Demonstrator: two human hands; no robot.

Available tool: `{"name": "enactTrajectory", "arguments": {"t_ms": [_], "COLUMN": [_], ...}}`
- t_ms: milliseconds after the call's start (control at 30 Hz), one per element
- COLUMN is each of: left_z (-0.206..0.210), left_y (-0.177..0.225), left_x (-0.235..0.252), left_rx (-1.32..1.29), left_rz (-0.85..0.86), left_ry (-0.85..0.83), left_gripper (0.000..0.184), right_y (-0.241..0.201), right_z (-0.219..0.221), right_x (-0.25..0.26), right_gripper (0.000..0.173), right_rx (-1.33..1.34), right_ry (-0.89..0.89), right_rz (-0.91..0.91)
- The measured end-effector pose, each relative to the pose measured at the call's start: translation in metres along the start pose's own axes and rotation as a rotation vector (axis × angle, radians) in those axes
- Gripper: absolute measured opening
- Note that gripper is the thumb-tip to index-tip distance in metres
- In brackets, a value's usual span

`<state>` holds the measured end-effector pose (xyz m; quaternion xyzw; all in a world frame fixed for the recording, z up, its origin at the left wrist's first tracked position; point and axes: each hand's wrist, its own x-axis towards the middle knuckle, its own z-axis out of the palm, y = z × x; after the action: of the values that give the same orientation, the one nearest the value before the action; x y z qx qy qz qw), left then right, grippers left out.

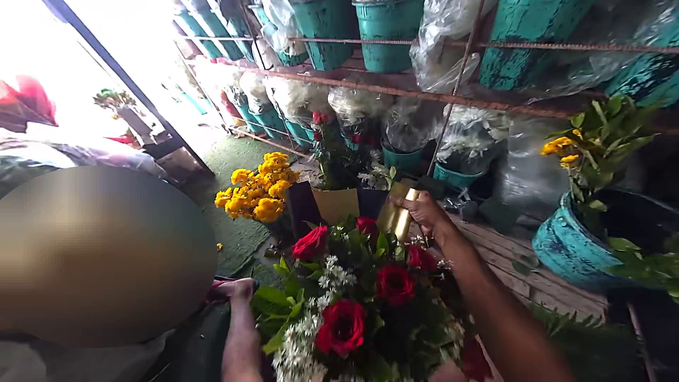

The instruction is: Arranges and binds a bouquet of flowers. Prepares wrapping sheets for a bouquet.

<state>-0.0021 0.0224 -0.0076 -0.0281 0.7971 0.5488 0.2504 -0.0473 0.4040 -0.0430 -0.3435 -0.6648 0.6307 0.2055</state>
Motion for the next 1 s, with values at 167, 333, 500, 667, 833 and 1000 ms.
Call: {"name": "enactTrajectory", "arguments": {"t_ms": [167,333,500,667,833,1000], "left_z": [0.037,0.094,0.157,0.149,0.091,0.049], "left_y": [-0.158,-0.117,-0.09,-0.091,-0.081,-0.063], "left_x": [0.137,0.217,0.29,0.294,0.268,0.301], "left_rx": [0.048,-0.153,-0.317,-0.184,0.125,0.435], "left_rz": [0.338,0.258,0.285,0.092,0.111,0.453], "left_ry": [-0.458,-0.462,-0.529,-0.506,-0.484,-0.02], "left_gripper": [0.037,0.06,0.063,0.06,0.052,0.03], "right_y": [0.013,0.037,0.1,0.158,0.185,0.196], "right_z": [0.007,-0.033,-0.059,-0.042,-0.015,0.002], "right_x": [0.045,0.074,0.041,-0.025,-0.056,-0.066], "right_gripper": [0.044,0.072,0.04,0.035,0.028,0.037], "right_rx": [-0.251,-0.041,0.085,0.296,0.39,0.361], "right_ry": [0.045,0.187,0.357,0.317,0.217,0.185], "right_rz": [-0.008,0.024,-0.063,0.19,0.312,0.366]}}
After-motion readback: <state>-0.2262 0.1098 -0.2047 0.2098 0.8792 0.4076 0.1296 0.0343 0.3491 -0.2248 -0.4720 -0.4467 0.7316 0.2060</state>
